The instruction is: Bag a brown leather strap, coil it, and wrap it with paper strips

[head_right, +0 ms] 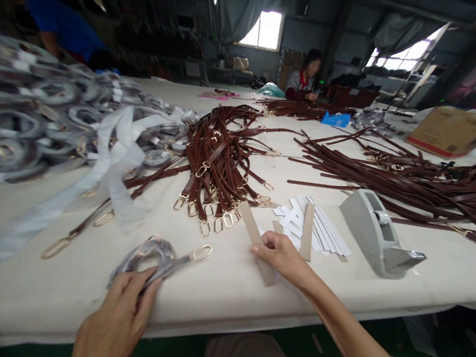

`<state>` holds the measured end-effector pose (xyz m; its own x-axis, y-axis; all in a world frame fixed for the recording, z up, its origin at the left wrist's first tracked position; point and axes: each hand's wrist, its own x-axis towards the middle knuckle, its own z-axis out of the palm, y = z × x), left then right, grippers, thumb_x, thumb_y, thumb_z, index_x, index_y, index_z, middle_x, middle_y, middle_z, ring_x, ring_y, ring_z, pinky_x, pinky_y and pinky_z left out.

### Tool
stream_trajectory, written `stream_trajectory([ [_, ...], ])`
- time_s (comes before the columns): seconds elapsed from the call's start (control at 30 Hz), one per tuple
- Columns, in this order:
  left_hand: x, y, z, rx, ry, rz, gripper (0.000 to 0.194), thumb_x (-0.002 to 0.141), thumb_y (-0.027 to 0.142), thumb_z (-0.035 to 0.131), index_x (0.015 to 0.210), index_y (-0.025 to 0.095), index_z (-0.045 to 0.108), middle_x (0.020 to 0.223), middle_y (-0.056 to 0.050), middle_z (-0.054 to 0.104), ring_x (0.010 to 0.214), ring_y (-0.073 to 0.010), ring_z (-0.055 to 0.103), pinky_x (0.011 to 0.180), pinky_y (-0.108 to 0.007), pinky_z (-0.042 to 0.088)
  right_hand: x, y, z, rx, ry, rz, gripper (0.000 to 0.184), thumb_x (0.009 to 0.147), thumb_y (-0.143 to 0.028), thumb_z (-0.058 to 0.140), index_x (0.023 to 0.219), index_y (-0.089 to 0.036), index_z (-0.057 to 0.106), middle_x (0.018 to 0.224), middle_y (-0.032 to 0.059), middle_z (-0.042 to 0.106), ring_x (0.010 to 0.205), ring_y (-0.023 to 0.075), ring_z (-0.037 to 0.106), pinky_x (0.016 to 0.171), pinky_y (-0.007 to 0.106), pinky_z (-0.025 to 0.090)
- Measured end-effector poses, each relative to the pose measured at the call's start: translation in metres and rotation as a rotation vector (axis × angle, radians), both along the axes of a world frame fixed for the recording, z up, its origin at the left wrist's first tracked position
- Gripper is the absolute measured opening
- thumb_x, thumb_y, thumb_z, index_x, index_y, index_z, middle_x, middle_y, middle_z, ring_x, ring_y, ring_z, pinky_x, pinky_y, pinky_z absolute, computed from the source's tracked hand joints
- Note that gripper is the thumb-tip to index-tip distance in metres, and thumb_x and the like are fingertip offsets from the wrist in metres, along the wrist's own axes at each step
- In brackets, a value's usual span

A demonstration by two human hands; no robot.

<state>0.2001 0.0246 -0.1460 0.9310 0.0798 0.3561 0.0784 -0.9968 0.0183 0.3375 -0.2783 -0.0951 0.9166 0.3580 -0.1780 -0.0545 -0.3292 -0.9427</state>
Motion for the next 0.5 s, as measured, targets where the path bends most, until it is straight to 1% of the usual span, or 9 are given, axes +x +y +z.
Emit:
stream_trajectory([
  [0.1,0.001,0.0,-0.001,0.0,-0.014,0.003,0.035,0.102,0.025,0.033,0.126,0.022,0.058,0.113,-0.008,0.07,0.074,-0.021,0.068,0.046,-0.027,0.044,-0.003,0.001,0.005,0.138,0.106,-0.008,0.049,0.069,-0.06,0.076,0.061,-0.021,0.047,0.057,-0.005,0.043,0.055,0.0122,0.035,0.054,0.026,0.026],
  [0.27,0.002,-0.002,0.001,0.072,-0.063,0.011,0.034,0.104,0.033,0.034,0.124,0.019,0.058,0.106,-0.006,0.07,0.074,-0.0201,0.069,0.042,-0.027,0.043,-0.004,0.0,0.005,0.337,0.24,-0.031,0.044,0.071,-0.055,0.081,0.063,-0.017,0.059,0.061,0.0004,0.059,0.055,0.0118,0.044,0.054,0.025,0.033],
  [0.37,0.001,0.001,-0.001,0.096,-0.056,-0.019,0.035,0.105,0.031,0.032,0.124,0.019,0.058,0.108,-0.006,0.071,0.084,-0.0215,0.071,0.042,-0.026,0.045,-0.004,0.0,0.003,0.455,0.301,-0.056,0.041,0.071,-0.052,0.083,0.065,-0.016,0.064,0.063,0.0014,0.063,0.057,0.0112,0.048,0.055,0.024,0.037],
  [0.5,0.0,0.007,-0.008,0.09,-0.022,-0.06,0.038,0.104,0.027,0.027,0.121,0.021,0.06,0.116,-0.006,0.071,0.094,-0.0238,0.071,0.045,-0.028,0.047,-0.003,0.002,0.001,0.585,0.388,-0.106,0.041,0.066,-0.048,0.089,0.066,-0.016,0.064,0.063,0.0013,0.065,0.056,0.0101,0.052,0.053,0.021,0.041],
])
